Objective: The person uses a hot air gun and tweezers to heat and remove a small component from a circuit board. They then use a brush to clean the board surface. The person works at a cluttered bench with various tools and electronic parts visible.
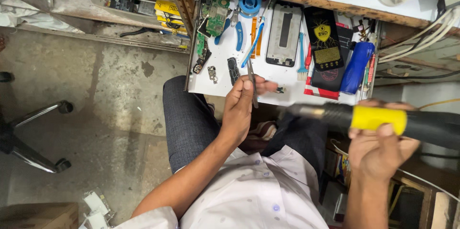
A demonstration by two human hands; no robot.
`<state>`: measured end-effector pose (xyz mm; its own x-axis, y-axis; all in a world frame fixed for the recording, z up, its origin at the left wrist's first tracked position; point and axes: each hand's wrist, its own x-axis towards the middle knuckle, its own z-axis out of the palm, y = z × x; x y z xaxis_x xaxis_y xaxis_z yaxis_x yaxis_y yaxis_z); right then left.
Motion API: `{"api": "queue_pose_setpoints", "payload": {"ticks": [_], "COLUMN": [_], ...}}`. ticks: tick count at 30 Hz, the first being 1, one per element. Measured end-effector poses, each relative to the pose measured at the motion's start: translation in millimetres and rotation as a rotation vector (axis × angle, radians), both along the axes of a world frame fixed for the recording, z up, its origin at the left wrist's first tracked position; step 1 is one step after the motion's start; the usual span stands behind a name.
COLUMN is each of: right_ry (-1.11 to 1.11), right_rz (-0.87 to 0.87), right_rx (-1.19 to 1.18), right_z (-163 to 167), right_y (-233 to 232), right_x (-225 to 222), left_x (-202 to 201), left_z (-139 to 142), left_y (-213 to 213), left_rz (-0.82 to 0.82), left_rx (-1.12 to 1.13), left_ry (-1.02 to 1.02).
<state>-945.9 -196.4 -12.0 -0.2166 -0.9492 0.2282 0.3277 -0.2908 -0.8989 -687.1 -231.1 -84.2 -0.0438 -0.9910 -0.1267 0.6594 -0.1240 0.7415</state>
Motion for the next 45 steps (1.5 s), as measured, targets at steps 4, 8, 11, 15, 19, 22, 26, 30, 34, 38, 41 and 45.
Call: {"api": "queue_pose_setpoints", "payload": {"ticks": [4, 8, 11, 15, 19, 22, 26, 30, 34, 38, 41, 45], "right_ry": [0.040, 0.151, 0.177, 0.163, 0.218, 0.319, 0.458, 0.484, 0.552, 0.603, 0.645, 0.626], "right_rz": [-0.140, -0.217, -0.229, -0.172, -0.127, -0.125, -0.080, -0.018, 0.002, 0.009, 0.022, 0.043], "right_rx": [-0.078, -0.077, -0.041, 0.032, 0.062, 0.085, -0.004, -0.053, -0.083, -0.082, -0.079, -0.064], "right_z": [6.3, 8.1, 3.6, -5.6, -15.0, -15.4, -8.2, -0.5, 4.1, 3.4, 1.3, -0.6], "right_y": [-7.1, -9.8, -10.9, -14.0, -19.2, -23.0, -30.4, -40.4, -48.8, -53.7, -56.1, -57.8], "right_x": [-16.1, -28.1, -30.4, -26.8, -16.2, -6.9, 7.9, 22.5, 28.3, 32.1, 36.1, 41.1], "left_x": [2.7, -1.5, -5.6, -8.7, -15.4, -17.2, -17.0, -16.5, -15.3, -12.1, -8.8, -4.2], "left_z": [-6.1, -13.9, -20.6, -26.9, -28.6, -30.1, -33.5, -32.7, -30.8, -31.7, -31.5, -25.8], "left_y": [7.5, 21.4, 30.2, 33.4, 33.1, 34.2, 32.3, 31.0, 30.1, 29.2, 29.1, 31.1], "left_rz": [-0.043, -0.225, -0.291, -0.393, -0.414, -0.415, -0.348, -0.401, -0.402, -0.432, -0.432, -0.423], "left_rx": [0.056, 0.206, 0.199, 0.178, 0.186, 0.265, 0.186, 0.309, 0.314, 0.348, 0.320, 0.284], "left_ry": [-0.211, -0.324, -0.288, -0.413, -0.419, -0.522, -0.541, -0.476, -0.379, -0.326, -0.310, -0.432]}}
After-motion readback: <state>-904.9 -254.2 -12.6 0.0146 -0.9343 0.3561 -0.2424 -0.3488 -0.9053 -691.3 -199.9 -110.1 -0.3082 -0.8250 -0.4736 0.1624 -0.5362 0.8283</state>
